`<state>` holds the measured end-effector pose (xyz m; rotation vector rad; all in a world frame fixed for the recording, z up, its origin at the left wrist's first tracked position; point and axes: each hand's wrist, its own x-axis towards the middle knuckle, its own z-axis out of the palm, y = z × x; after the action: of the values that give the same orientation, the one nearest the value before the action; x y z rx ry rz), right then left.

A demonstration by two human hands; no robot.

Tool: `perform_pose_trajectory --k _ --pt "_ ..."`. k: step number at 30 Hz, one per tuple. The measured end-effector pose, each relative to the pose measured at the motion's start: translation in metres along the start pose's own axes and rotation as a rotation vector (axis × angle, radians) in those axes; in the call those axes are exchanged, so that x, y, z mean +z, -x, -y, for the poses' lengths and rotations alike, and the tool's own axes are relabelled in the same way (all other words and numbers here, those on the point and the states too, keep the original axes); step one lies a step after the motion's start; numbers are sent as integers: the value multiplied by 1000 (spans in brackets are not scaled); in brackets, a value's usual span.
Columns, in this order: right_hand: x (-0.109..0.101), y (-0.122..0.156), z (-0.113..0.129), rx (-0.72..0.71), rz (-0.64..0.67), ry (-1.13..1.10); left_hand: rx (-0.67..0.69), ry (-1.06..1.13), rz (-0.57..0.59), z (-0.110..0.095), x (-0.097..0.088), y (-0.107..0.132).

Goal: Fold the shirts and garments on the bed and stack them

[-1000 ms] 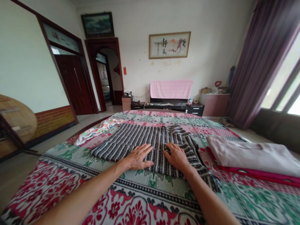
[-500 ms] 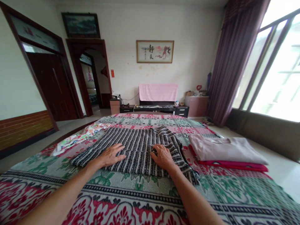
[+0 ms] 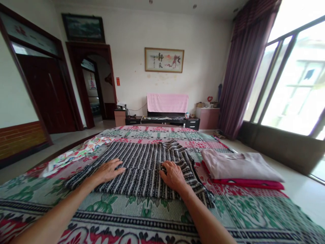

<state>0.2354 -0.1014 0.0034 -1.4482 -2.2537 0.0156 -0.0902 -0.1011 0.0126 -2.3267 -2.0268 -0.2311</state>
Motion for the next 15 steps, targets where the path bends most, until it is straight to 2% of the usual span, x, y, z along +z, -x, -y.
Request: perform_pose_trajectory --k 3,9,12,15 --pt "-2 -1 3 4 13 52 -10 -29 18 -8 -8 -11" --pt "-12 -21 -3 -18 152 113 46 -47 -86 -24 -16 -47" --pt "-19 -36 -10 -70 220 102 25 -6 -98 -23 -5 -62" --pt "-24 -52 -15 -90 297 75 -31 17 -146 -19 13 -68"
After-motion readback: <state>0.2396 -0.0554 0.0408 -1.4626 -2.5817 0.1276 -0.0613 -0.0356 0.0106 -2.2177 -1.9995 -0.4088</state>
